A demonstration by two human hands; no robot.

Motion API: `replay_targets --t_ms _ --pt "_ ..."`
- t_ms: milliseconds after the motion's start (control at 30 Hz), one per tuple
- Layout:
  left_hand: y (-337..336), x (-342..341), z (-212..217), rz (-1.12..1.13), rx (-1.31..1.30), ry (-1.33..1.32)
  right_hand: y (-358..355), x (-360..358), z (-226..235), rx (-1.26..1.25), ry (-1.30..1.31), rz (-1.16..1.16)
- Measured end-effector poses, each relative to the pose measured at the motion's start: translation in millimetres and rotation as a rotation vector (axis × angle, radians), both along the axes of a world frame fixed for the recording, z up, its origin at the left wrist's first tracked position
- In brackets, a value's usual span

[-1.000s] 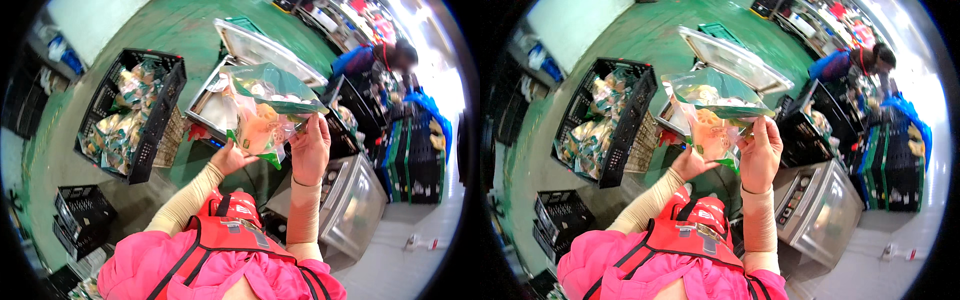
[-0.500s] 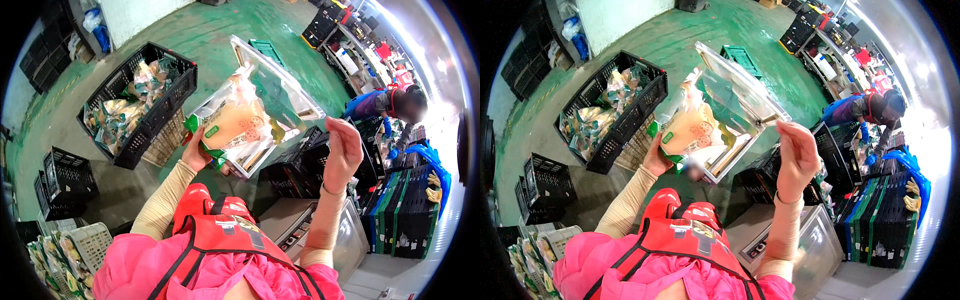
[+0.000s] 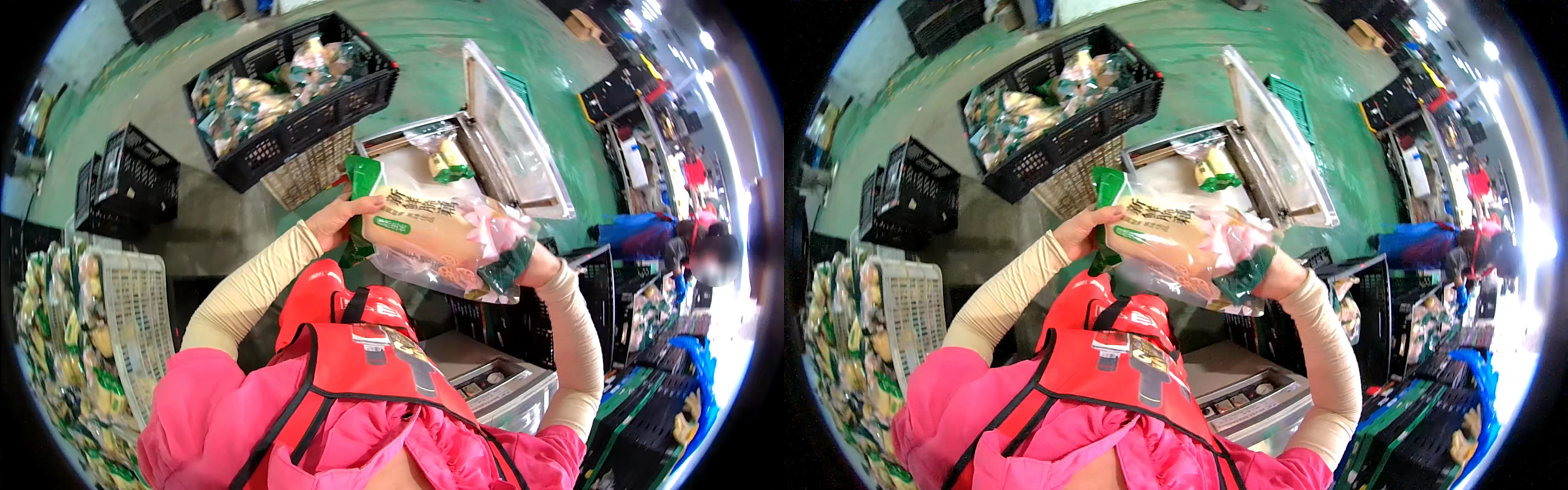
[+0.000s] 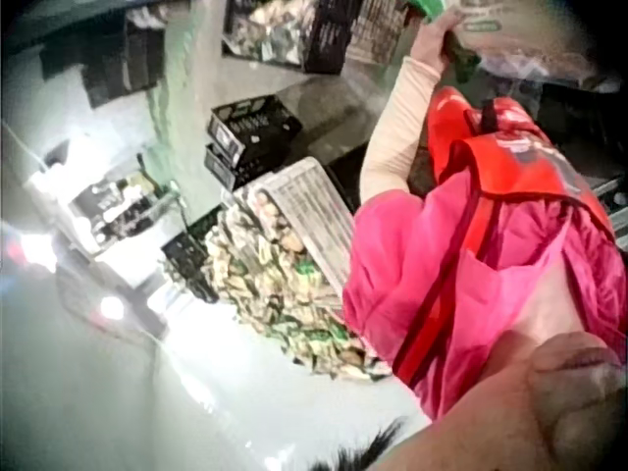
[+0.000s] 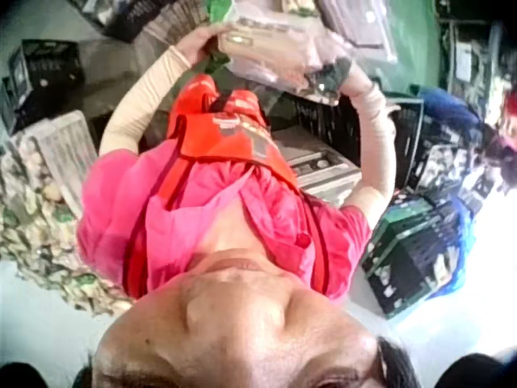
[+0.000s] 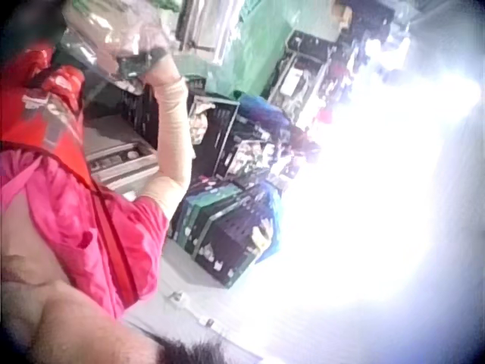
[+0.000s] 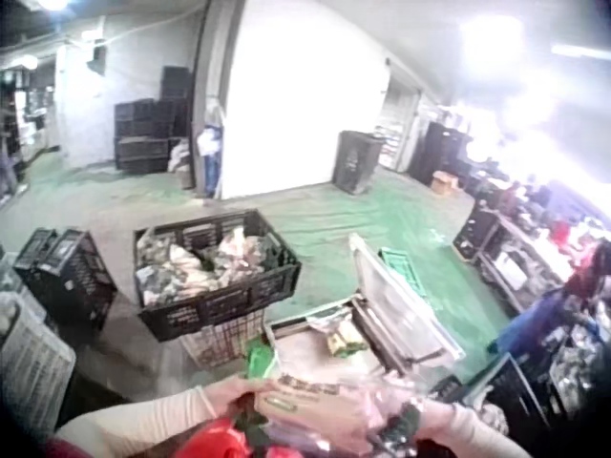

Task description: The person takes packaged produce from containers, loads the packages into vacuum sealers, closes the lids, removes the vacuum-sealed produce, and sorts them into crates.

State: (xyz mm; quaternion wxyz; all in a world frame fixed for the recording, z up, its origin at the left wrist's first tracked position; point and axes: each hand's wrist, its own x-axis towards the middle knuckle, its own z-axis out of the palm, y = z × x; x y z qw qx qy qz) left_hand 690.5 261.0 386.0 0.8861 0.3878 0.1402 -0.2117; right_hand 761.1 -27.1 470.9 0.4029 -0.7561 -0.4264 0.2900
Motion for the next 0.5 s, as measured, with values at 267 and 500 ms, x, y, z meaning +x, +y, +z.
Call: replay_targets --t_ms 267,500 --pt "21 -4 -6 -0.164 0.236 -0.104 -11 -14 -41 0.177 -0.338 0.069" --pt "3 -9 -9 -0.302 0.593 -0.2 -4 -9 -36 -0.144 0.006 0.218"
